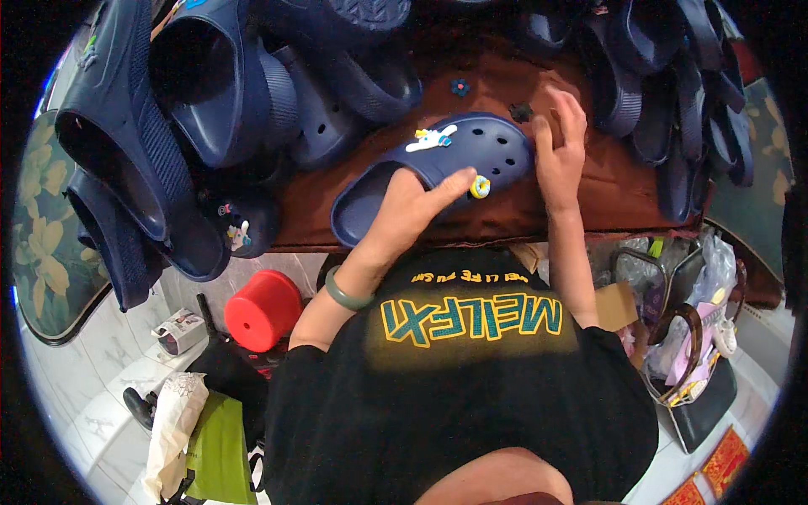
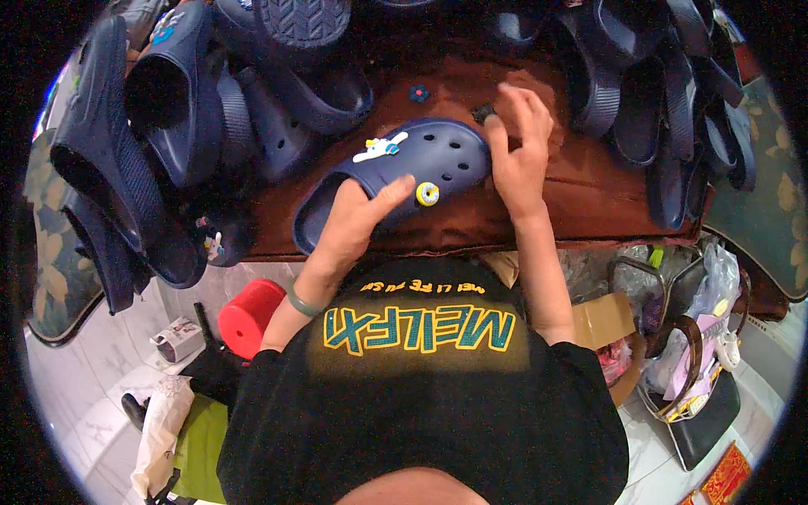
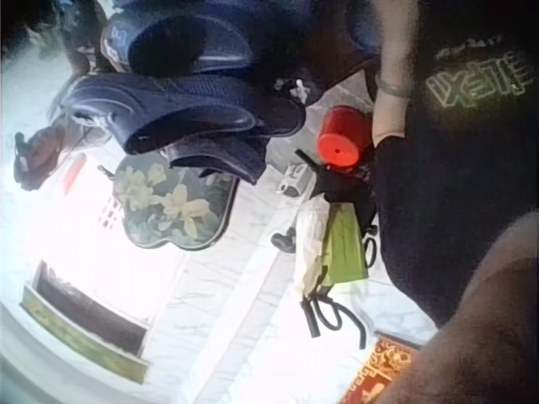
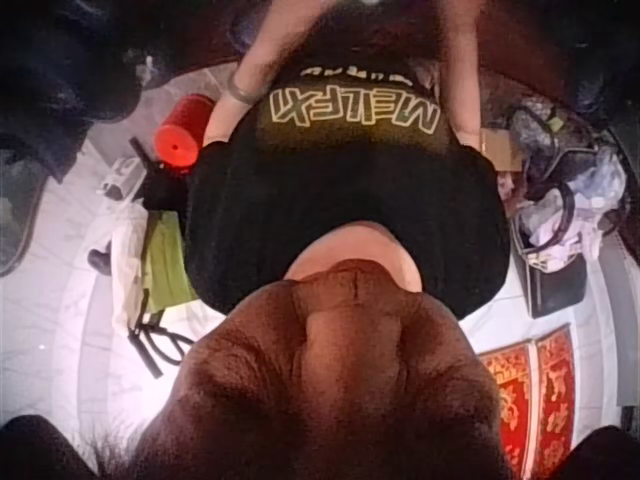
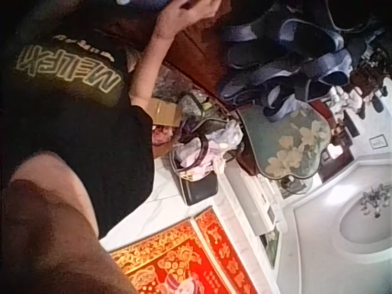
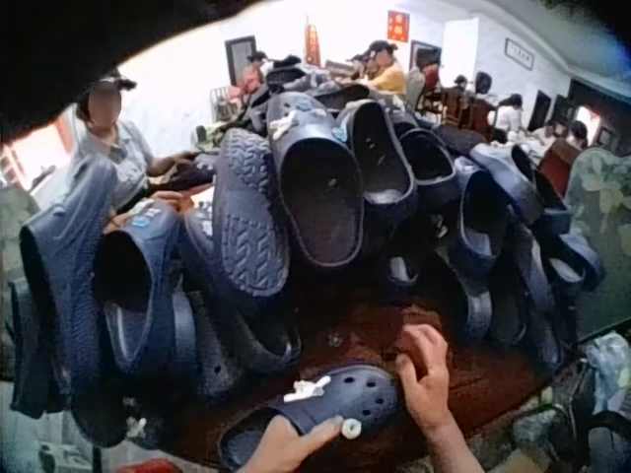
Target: The person is manually inserting small decorative charms into the holes of blue foam clogs.
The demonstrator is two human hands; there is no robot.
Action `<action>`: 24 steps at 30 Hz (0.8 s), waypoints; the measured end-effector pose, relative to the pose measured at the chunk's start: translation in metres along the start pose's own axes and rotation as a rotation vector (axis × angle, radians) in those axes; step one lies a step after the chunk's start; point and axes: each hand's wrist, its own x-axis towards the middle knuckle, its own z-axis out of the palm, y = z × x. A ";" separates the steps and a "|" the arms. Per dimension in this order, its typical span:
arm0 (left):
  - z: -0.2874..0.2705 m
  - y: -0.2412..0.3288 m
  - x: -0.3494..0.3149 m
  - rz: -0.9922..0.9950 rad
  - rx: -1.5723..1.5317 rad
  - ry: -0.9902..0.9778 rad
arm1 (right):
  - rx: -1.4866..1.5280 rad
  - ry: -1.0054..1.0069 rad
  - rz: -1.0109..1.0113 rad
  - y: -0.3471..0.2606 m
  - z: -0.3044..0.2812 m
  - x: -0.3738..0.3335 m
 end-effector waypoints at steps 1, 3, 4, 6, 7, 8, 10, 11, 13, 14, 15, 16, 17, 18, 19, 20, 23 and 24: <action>-0.001 -0.001 -0.004 0.055 0.064 -0.033 | -0.001 -0.003 -0.003 -0.011 -0.009 0.001; -0.005 -0.007 -0.006 0.116 0.111 -0.034 | 0.155 -0.396 -0.374 -0.034 -0.024 0.002; -0.009 -0.011 -0.006 0.052 0.053 -0.017 | 0.156 -0.529 -0.419 -0.041 -0.023 0.000; -0.012 -0.016 -0.005 -0.009 -0.003 -0.002 | 0.014 -0.623 -0.524 -0.051 -0.014 -0.011; -0.014 -0.018 -0.004 0.006 -0.036 -0.018 | 0.015 -0.624 -0.532 -0.046 -0.009 -0.017; -0.014 -0.020 -0.004 0.019 -0.071 -0.037 | 0.004 -0.544 -0.515 -0.041 -0.004 -0.024; -0.014 -0.022 -0.004 0.017 -0.079 -0.036 | -0.012 -0.386 -0.473 -0.041 0.003 -0.029; -0.014 -0.023 -0.004 0.011 -0.085 -0.036 | -0.009 -0.388 -0.475 -0.043 0.007 -0.030; -0.012 -0.020 -0.006 0.005 -0.076 -0.029 | 0.032 -0.307 -0.347 -0.044 0.014 -0.031; -0.010 -0.017 -0.007 0.013 -0.061 -0.038 | 0.033 -0.309 -0.350 -0.045 0.014 -0.028; -0.008 -0.016 -0.008 0.021 -0.045 -0.047 | 0.059 -0.302 -0.289 -0.047 0.012 -0.024; -0.007 -0.017 -0.006 0.024 -0.047 -0.048 | 0.081 -0.292 -0.229 -0.048 0.011 -0.018; -0.005 -0.017 -0.004 0.056 -0.007 -0.051 | 0.078 -0.292 -0.232 -0.049 0.009 -0.013; -0.005 -0.018 -0.002 0.088 0.033 -0.054 | 0.224 -0.336 -0.025 -0.050 0.007 -0.007; -0.006 -0.017 0.000 0.089 0.032 -0.058 | 0.367 -0.373 0.187 -0.051 0.003 -0.002; -0.008 -0.016 0.003 0.064 0.059 -0.084 | 0.360 -0.444 0.199 -0.048 0.000 0.009; -0.007 -0.016 0.011 0.029 0.086 -0.150 | 0.222 -0.512 0.073 -0.036 0.003 0.030; -0.006 -0.016 0.012 0.019 0.088 -0.186 | 0.169 -0.583 0.065 -0.037 0.001 0.035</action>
